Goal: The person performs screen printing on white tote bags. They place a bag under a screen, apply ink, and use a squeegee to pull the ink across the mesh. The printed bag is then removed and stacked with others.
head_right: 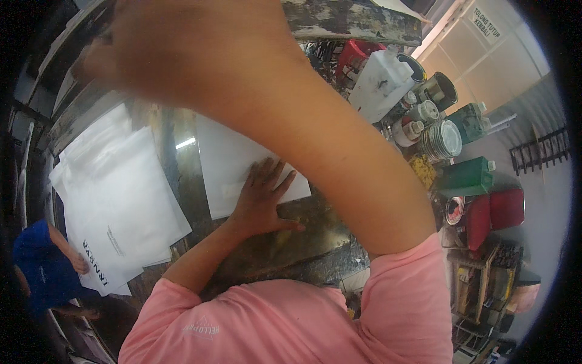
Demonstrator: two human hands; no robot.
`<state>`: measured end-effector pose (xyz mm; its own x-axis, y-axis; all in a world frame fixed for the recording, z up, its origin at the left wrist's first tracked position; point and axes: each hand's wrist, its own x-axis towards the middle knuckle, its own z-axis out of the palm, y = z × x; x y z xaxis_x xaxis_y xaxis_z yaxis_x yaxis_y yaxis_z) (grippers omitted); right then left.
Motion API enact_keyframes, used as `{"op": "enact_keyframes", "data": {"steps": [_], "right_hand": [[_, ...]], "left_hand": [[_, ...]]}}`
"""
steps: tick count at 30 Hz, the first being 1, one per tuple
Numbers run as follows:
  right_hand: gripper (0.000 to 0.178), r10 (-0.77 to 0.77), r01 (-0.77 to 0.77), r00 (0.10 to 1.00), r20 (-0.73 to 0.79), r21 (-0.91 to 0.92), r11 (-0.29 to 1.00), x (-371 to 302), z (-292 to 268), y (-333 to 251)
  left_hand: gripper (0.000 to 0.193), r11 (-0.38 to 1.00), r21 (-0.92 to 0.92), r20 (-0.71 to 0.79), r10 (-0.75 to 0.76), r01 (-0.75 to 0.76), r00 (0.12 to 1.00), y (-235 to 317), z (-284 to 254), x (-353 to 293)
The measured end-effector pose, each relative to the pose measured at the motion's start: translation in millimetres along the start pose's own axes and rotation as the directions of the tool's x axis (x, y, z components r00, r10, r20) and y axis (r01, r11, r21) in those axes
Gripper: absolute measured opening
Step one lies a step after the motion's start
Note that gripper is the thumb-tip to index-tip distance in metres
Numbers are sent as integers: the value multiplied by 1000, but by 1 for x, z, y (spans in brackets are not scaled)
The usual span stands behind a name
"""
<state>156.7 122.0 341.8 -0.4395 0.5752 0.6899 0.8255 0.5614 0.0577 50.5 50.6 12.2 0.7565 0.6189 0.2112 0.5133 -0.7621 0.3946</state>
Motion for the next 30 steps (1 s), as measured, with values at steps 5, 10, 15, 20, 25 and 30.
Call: {"op": "enact_keyframes", "data": {"steps": [5, 10, 15, 20, 25, 30], "right_hand": [[57, 133, -133, 991, 4, -28, 991, -7, 7, -8], [54, 132, -136, 989, -64, -64, 989, -52, 25, -25], [51, 26, -63, 910, 414, 76, 995, -160, 37, -56], [42, 115, -361, 731, 672, 239, 901, -249, 89, -75], [58, 149, -296, 787, 599, 155, 942, -273, 111, -93], [53, 110, -191, 915, 389, 176, 966, -249, 176, -40]], "left_hand": [[123, 997, -53, -161, -57, 49, 985, -8, -41, -25], [95, 529, -846, -394, -706, 68, 589, -27, -156, -101], [103, 514, -801, -275, -772, 308, 573, -17, -131, -164], [110, 731, 17, -441, -607, 682, 661, -30, -63, -196], [112, 707, -1, -400, -648, 707, 648, -41, -52, -205], [113, 732, 2, -423, -617, 682, 663, -41, -53, -205]]}}
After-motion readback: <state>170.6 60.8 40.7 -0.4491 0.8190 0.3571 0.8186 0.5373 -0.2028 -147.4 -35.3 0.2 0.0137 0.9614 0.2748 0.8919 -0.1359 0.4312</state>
